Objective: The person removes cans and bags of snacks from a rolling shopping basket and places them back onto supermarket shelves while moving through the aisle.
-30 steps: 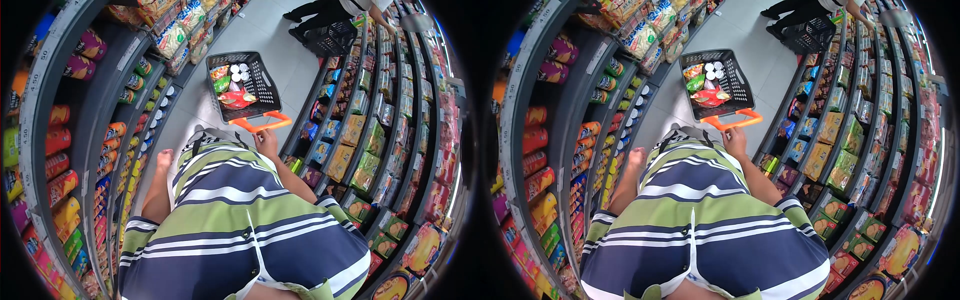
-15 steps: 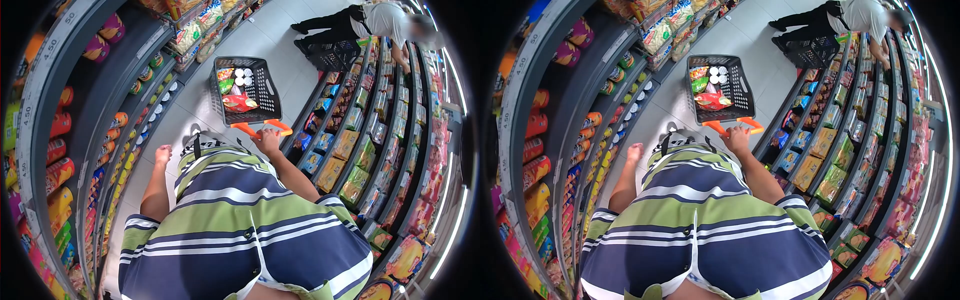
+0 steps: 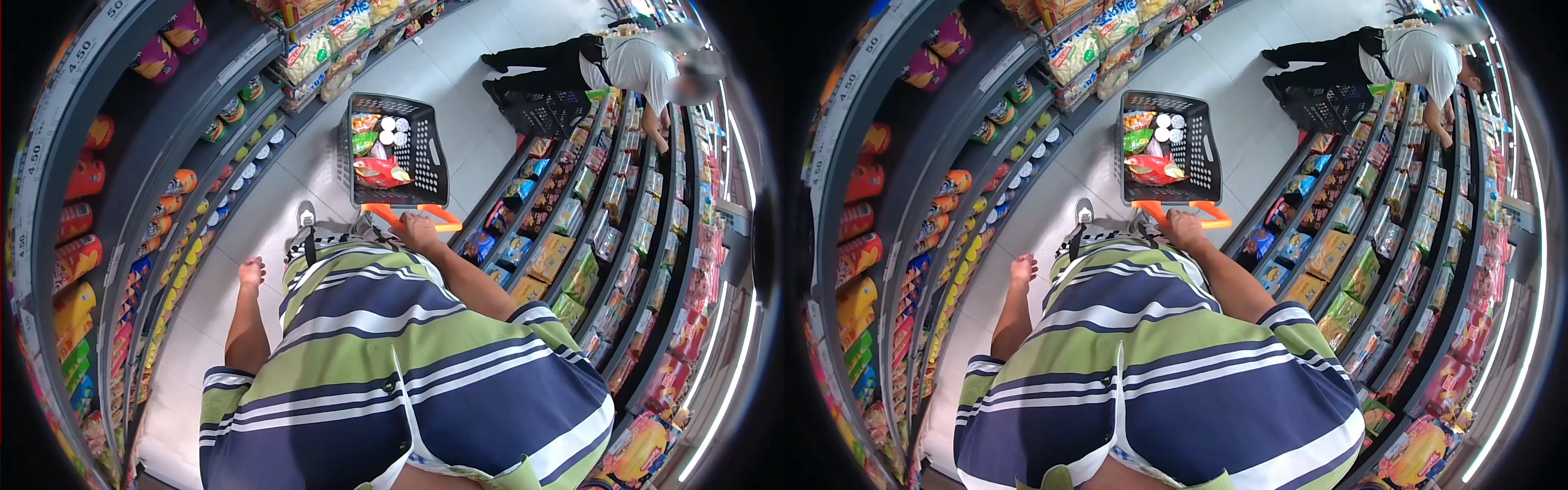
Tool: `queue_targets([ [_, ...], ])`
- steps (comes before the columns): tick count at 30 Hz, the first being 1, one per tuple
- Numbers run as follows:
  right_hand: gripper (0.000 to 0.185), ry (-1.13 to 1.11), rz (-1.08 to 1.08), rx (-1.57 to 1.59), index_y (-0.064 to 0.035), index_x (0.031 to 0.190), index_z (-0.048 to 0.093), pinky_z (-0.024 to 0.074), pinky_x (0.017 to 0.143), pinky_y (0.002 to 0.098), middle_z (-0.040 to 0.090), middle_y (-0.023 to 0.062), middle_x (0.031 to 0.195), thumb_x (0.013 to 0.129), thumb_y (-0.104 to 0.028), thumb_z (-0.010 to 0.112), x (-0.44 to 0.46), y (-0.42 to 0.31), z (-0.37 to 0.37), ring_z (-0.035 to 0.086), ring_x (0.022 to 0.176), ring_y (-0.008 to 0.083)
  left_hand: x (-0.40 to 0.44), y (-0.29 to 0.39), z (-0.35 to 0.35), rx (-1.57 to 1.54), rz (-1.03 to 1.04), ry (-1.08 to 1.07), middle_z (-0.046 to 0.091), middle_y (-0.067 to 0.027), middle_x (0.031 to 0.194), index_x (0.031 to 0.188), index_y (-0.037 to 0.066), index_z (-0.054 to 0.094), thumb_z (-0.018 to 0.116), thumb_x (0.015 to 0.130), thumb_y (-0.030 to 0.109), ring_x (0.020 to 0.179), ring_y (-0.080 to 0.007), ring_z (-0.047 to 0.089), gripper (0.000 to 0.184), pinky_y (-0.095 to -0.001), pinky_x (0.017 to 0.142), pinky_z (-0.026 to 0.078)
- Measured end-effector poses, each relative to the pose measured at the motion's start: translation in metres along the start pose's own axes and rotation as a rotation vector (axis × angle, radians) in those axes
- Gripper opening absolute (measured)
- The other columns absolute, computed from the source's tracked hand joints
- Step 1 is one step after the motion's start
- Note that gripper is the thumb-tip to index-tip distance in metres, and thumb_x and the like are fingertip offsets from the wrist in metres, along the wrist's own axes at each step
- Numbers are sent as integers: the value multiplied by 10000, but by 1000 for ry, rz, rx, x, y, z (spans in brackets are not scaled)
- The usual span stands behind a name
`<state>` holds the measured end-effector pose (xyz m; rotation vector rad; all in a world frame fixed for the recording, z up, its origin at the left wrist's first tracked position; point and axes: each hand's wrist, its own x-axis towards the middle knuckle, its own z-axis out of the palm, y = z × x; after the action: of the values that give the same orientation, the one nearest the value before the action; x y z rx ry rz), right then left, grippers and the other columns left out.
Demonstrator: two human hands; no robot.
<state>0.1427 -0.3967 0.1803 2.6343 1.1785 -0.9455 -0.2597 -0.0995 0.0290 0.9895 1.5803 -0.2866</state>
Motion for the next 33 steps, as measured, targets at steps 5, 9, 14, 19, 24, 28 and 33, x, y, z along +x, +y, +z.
queue_targets([
  [5,674,83,-132,84,-36,1113,671,558,851,499,747,220,1007,903,-676,643,26,23,6,720,987,404,-19,5,37,-83,41,62,717,-28,962,1132,115,682,637,971,305,767,-165,672,253,-360,650,519],
  [9,823,6,-255,237,19,1000,711,553,814,554,727,271,933,831,-784,646,52,45,-10,714,925,460,-37,11,87,-105,71,88,717,-30,972,1156,105,681,637,978,292,779,-158,671,262,-353,663,526],
  [14,841,14,-311,284,7,902,737,574,801,536,733,259,885,783,-822,656,64,51,-36,723,863,455,-66,19,139,-11,291,163,709,-43,840,1026,42,737,657,965,261,717,-120,636,241,-304,595,488],
  [19,664,75,-313,422,-30,915,754,559,834,528,727,245,880,859,-688,683,78,59,-46,709,918,443,-113,38,166,193,412,307,717,-48,817,982,0,751,642,958,209,736,-105,623,237,-282,668,486],
  [24,598,177,-296,494,-39,898,750,567,817,523,735,233,905,903,-630,661,98,58,-44,719,902,429,-127,29,166,158,419,296,730,-67,870,1031,-21,749,651,953,201,785,-137,655,255,-297,756,524],
  [28,541,260,-328,495,-38,889,740,577,812,512,744,202,916,947,-565,631,111,63,-39,726,899,410,-127,12,169,93,480,308,729,-56,863,1039,-29,746,653,952,191,772,-137,653,254,-300,749,529],
  [33,447,306,-402,471,-57,938,744,578,819,511,750,172,936,914,-500,684,98,89,-48,728,923,392,-87,-32,157,229,513,321,773,-84,882,1026,19,782,677,958,226,779,-145,688,242,-311,762,542],
])
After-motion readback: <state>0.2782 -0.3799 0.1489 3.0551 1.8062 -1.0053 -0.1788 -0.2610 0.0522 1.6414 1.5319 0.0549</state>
